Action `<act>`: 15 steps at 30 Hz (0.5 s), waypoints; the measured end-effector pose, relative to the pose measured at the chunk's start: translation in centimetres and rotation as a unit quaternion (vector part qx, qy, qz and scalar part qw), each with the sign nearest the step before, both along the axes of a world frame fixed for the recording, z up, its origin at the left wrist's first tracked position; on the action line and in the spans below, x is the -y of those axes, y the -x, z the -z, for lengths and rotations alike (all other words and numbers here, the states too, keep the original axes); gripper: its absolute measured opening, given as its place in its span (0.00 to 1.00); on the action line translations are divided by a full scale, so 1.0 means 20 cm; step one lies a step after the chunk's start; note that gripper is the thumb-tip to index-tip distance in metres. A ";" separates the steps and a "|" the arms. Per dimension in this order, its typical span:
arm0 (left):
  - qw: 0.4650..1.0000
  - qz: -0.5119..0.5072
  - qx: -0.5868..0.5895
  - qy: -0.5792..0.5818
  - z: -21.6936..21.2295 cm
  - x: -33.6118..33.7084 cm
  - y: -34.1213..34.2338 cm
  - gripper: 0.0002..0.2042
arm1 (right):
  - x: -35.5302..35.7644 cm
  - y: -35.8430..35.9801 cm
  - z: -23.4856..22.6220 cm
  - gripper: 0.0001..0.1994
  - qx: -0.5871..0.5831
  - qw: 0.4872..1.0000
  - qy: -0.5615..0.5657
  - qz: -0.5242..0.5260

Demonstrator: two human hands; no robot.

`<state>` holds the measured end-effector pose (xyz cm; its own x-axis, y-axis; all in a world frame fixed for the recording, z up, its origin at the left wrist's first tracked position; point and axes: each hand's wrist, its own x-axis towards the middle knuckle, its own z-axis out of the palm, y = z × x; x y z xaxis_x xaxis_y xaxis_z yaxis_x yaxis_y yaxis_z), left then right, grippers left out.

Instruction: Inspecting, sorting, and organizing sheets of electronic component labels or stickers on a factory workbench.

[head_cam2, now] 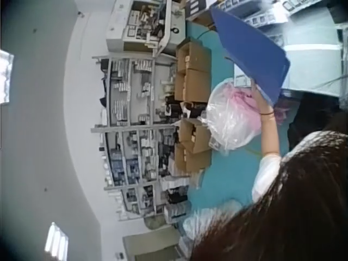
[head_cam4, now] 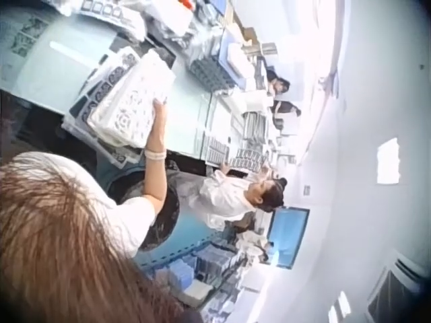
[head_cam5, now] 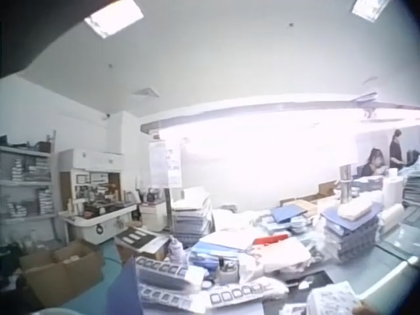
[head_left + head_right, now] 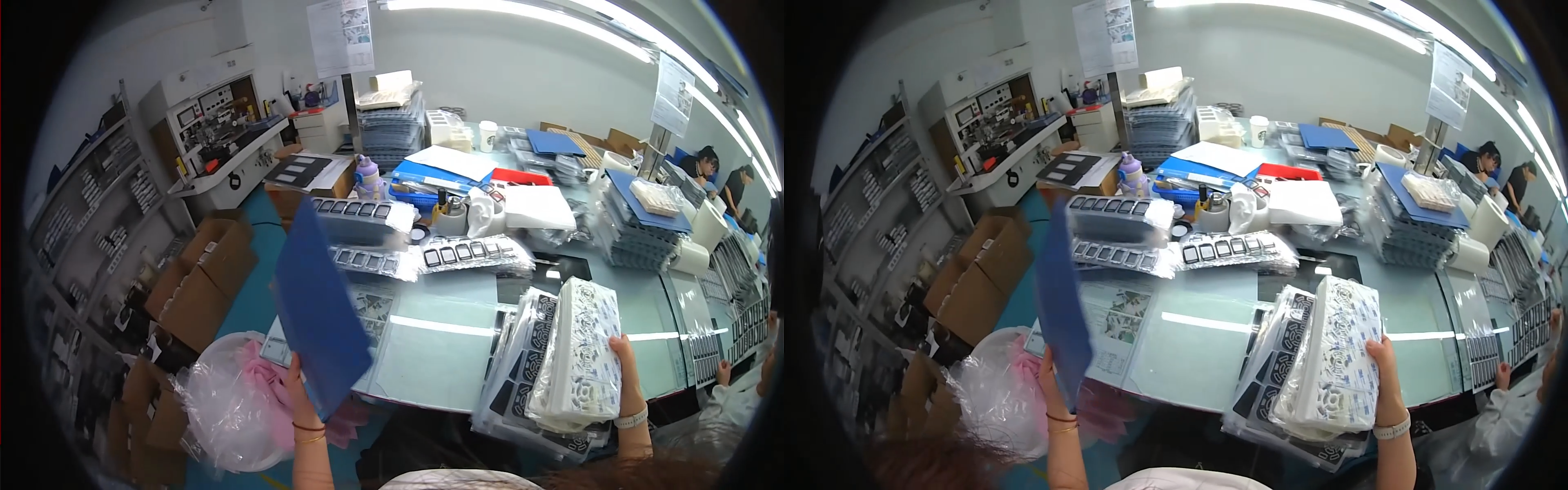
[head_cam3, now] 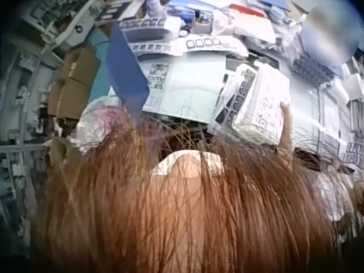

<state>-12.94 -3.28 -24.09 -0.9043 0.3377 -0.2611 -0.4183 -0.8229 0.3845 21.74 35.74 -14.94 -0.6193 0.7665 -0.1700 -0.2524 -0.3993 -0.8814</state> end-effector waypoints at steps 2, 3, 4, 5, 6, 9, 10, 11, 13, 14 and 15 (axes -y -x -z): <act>0.996 -0.001 -0.075 0.057 0.14 0.12 0.04 0.17 | 0.00 -0.02 -0.04 0.27 0.004 1.000 -0.011 0.008; 0.977 0.073 -0.194 -0.055 0.25 0.22 0.11 0.18 | -0.03 -0.01 0.00 0.26 0.000 1.000 -0.018 -0.003; 0.926 0.149 -0.304 -0.168 0.31 0.29 0.17 0.18 | -0.04 0.00 0.03 0.26 -0.001 1.000 -0.026 -0.010; 0.916 0.173 -0.308 -0.191 0.31 0.31 0.19 0.18 | -0.05 0.00 0.05 0.26 -0.001 1.000 -0.025 -0.004; 0.913 0.185 -0.305 -0.198 0.16 0.18 0.15 0.18 | -0.06 -0.01 0.06 0.26 0.003 1.000 -0.029 -0.004; 0.981 0.097 -0.166 -0.019 -0.10 -0.07 0.15 0.21 | -0.09 -0.02 0.09 0.26 0.005 0.999 -0.039 -0.001; 0.980 0.101 -0.170 -0.021 -0.10 -0.15 0.19 0.21 | -0.10 -0.02 0.10 0.26 0.006 0.999 -0.044 -0.003; 0.980 0.111 -0.167 -0.004 -0.14 -0.30 0.23 0.21 | -0.09 -0.03 0.09 0.26 0.020 0.998 -0.061 0.012; 0.978 0.126 -0.168 0.012 -0.15 -0.51 0.33 0.20 | -0.10 -0.06 0.10 0.27 0.019 0.997 -0.069 0.009; 0.968 0.161 -0.191 0.021 -0.08 -0.60 0.43 0.20 | -0.12 -0.05 0.11 0.27 0.019 0.997 -0.070 -0.007; 0.956 0.198 -0.212 0.027 -0.05 -0.69 0.50 0.20 | -0.12 -0.04 0.11 0.28 0.027 0.996 -0.084 -0.009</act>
